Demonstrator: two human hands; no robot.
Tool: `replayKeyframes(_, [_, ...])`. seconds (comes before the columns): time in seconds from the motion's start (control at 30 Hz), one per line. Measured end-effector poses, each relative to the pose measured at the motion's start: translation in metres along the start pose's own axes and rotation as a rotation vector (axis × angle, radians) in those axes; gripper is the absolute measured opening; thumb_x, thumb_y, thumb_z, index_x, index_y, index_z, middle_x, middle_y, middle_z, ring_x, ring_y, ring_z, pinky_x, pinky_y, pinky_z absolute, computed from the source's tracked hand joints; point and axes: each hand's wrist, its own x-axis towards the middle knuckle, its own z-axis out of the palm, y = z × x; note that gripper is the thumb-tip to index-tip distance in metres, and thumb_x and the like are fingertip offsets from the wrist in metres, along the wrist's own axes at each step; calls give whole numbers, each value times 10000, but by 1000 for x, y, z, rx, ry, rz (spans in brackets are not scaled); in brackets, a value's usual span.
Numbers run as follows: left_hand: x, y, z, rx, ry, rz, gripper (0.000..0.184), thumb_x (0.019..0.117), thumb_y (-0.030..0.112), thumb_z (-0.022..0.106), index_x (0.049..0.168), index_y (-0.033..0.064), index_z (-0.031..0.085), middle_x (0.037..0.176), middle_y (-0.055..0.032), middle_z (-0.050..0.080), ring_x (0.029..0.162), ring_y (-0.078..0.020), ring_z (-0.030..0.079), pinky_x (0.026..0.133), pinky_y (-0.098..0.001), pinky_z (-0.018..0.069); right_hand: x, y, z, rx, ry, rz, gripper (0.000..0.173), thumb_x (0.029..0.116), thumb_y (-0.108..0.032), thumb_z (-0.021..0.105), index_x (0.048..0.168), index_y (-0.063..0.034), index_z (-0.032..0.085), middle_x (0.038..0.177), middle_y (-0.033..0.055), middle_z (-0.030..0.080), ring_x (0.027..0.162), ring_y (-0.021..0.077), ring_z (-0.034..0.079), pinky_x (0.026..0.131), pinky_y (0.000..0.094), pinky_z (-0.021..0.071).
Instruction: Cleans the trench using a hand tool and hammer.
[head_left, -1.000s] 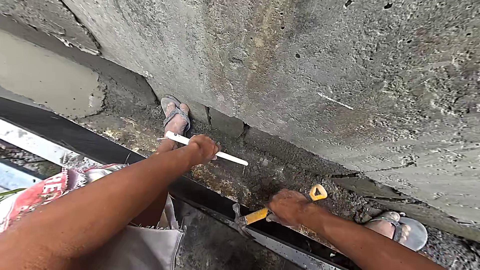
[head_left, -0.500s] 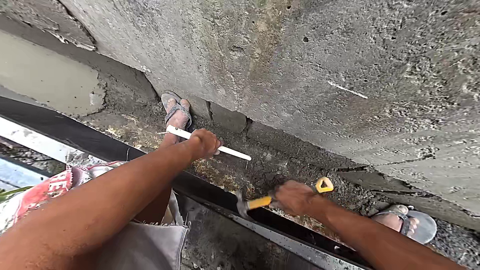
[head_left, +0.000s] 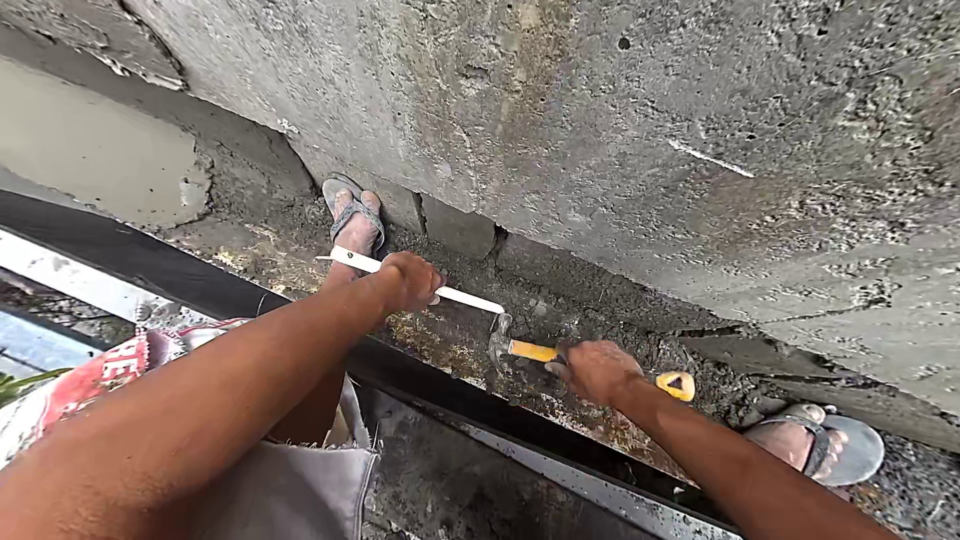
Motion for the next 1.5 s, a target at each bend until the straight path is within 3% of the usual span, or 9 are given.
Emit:
replayKeyframes(0.3, [5, -8, -7, 33, -20, 77, 446, 1024, 565, 497, 1190, 190, 676, 1075, -106, 715, 1043, -328, 695, 835, -567, 557, -78, -53, 57, -101, -250, -417, 503, 1085, -478, 448, 1293, -44, 592, 1178, 254, 659, 1032, 463, 673, 877, 638, 537])
replayKeyframes(0.53, [13, 15, 2, -36, 91, 242, 489, 1002, 638, 474, 1132, 219, 691, 896, -49, 715, 928, -262, 710, 854, -521, 569, -174, 0, 39, -67, -272, -289, 265, 1058, -235, 551, 1240, -53, 616, 1103, 234, 677, 984, 451, 680, 814, 623, 552])
replayKeyframes(0.63, [2, 52, -10, -80, 79, 269, 544, 1028, 633, 419, 1242, 181, 632, 978, -110, 713, 981, -322, 705, 876, -556, 563, -233, 43, 9, -131, -205, -189, 154, 1000, -58, 557, 1133, -40, 632, 958, 217, 675, 903, 437, 685, 750, 602, 560])
replayKeyframes(0.73, [-19, 106, -36, -126, 20, 307, 591, 1059, 590, 386, 1395, 124, 522, 1068, -214, 700, 1044, -425, 688, 914, -618, 536, -290, 85, -8, -143, -154, -22, 170, 1025, -123, 528, 1063, 3, 635, 919, 235, 664, 885, 465, 681, 734, 617, 557])
replayKeyframes(0.87, [-29, 184, -55, -214, -6, 389, 578, 1086, 538, 358, 1366, 56, 512, 1124, -263, 673, 1078, -455, 670, 936, -634, 521, -310, 115, 34, 353, -89, 266, 461, 1080, -450, 447, 1171, -32, 618, 1014, 216, 681, 993, 416, 685, 863, 617, 538])
replayKeyframes(1.0, [-17, 239, -82, -327, 12, 431, 552, 1092, 520, 341, 1296, 61, 571, 1075, -227, 670, 1018, -403, 672, 913, -619, 521, -269, 86, 102, 1563, 118, 539, 467, 1100, -477, 414, 1218, -44, 543, 843, 86, 659, 586, 191, 652, 567, 367, 584])
replayKeyframes(1.13, [13, 283, -105, -366, -14, 472, 460, 1109, 434, 360, 1343, 89, 555, 1050, -182, 659, 946, -334, 664, 891, -555, 530, -209, 42, 104, 2406, 472, 710, 393, 1124, -406, 402, 1091, -44, 550, 713, 55, 559, 508, 168, 565, 485, 348, 543])
replayKeyframes(1.27, [14, 319, -123, -175, 44, 326, 500, 1099, 459, 381, 1318, 51, 570, 1130, -225, 674, 1073, -387, 668, 950, -600, 515, -186, 15, 107, 2527, 783, 815, 428, 1121, -421, 410, 1137, -17, 552, 701, 95, 540, 487, 209, 558, 461, 389, 541])
replayKeyframes(1.5, [-15, 358, -55, 49, 62, 80, 554, 1078, 235, 434, 1583, 112, 243, 1201, -268, 676, 1095, -471, 684, 910, -631, 549, -184, 29, 122, 2348, 969, 988, 451, 1114, -422, 420, 1090, -11, 605, 711, 119, 585, 508, 237, 589, 496, 425, 554])
